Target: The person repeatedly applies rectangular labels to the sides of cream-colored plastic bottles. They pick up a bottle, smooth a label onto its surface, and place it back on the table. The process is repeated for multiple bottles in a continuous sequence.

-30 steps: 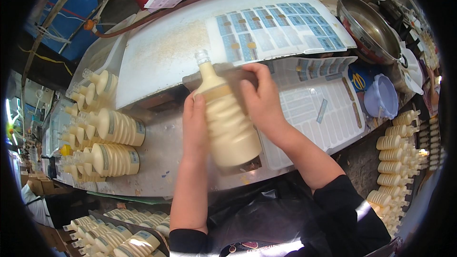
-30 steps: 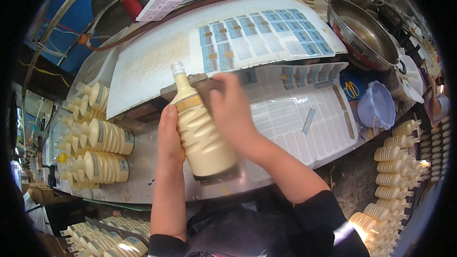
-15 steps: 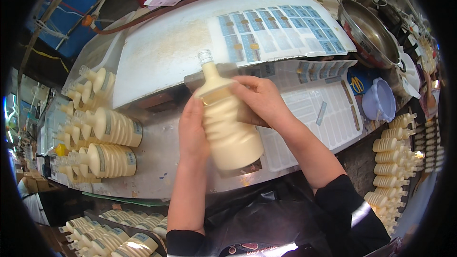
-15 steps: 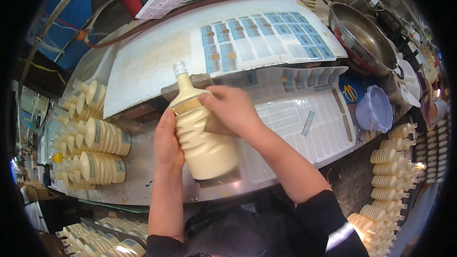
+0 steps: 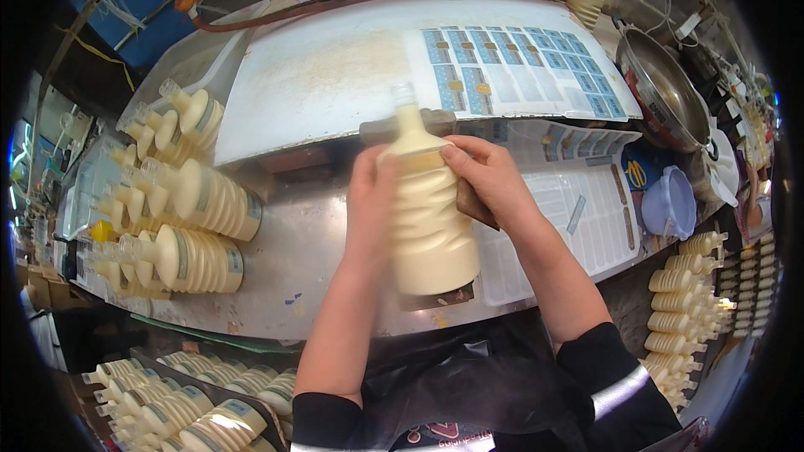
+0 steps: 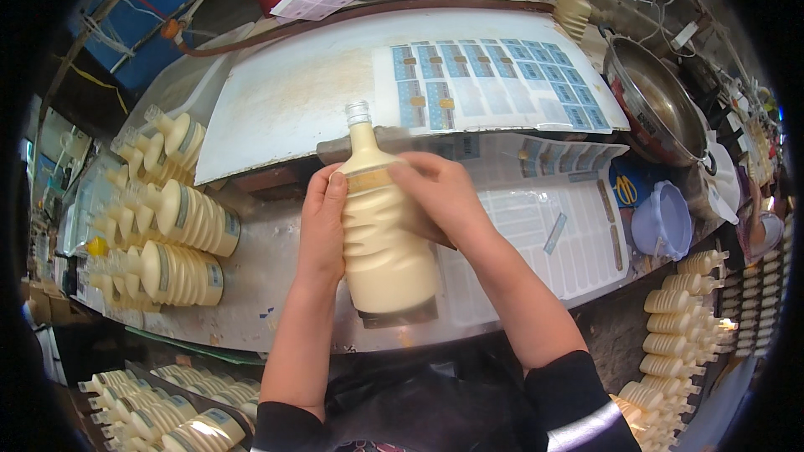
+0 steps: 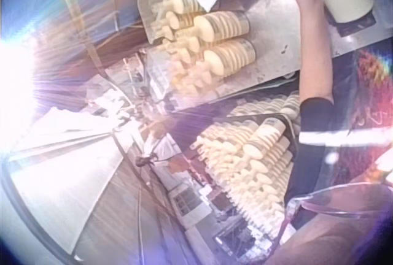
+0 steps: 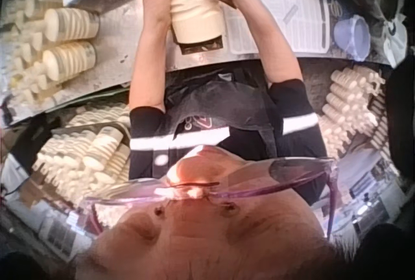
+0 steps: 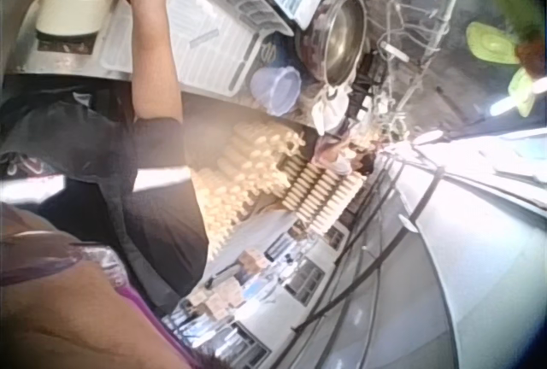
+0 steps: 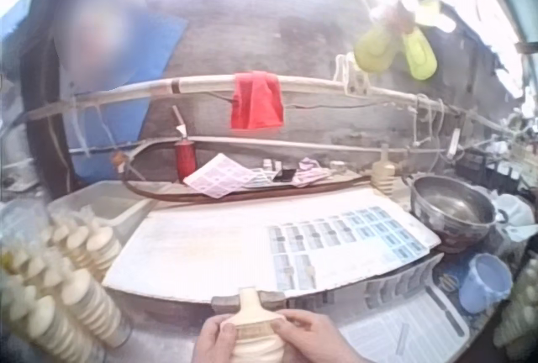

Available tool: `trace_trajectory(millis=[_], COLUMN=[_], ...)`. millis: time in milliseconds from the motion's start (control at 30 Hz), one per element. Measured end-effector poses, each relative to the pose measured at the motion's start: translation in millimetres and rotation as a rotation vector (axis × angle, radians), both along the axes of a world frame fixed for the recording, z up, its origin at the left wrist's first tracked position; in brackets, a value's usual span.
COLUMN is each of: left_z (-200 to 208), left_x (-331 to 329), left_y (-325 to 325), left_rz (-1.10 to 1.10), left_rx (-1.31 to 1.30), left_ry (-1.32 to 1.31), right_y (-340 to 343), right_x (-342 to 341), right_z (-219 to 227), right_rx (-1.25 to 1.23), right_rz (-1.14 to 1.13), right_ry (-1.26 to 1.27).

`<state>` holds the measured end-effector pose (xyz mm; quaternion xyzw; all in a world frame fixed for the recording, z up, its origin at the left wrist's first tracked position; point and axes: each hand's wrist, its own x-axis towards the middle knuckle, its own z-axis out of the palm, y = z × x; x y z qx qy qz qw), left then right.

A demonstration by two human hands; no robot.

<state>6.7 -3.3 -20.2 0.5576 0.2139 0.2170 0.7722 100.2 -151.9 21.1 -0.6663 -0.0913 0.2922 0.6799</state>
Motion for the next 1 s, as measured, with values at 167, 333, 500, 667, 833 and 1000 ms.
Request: trace_trajectory(millis=[167,333,500,667,833,1000], left_z=[-17,11,-6,-3,-7,-6], left_x=[1,-5,1,1,0,-6], left_y=[8,3,2,0,3,6], left_rz=[-0.05,-0.057,-0.103,-0.113,-0.083,-0.051], left_rx=[0.136,-0.228,-0.016,-0.034,-0.04,-0.346], left_ry=[-0.021,-0.053,-0.019,-0.054,-0.075,-0.093], right_y=[-2,-2,-1,-1,0,0], right_x=[-2,0,-2,-3,-4,-4], right_z=[1,-4,1,-4,1,4], right_rx=[0.003,0.021,0.004,0.02,0.007,-0.028], right_rz=[-0.001,-0.011,0.0,-0.017,-0.008,-0.008], right_ry=[0.038,-0.014,-0.012,-0.05,-0.018,-0.023])
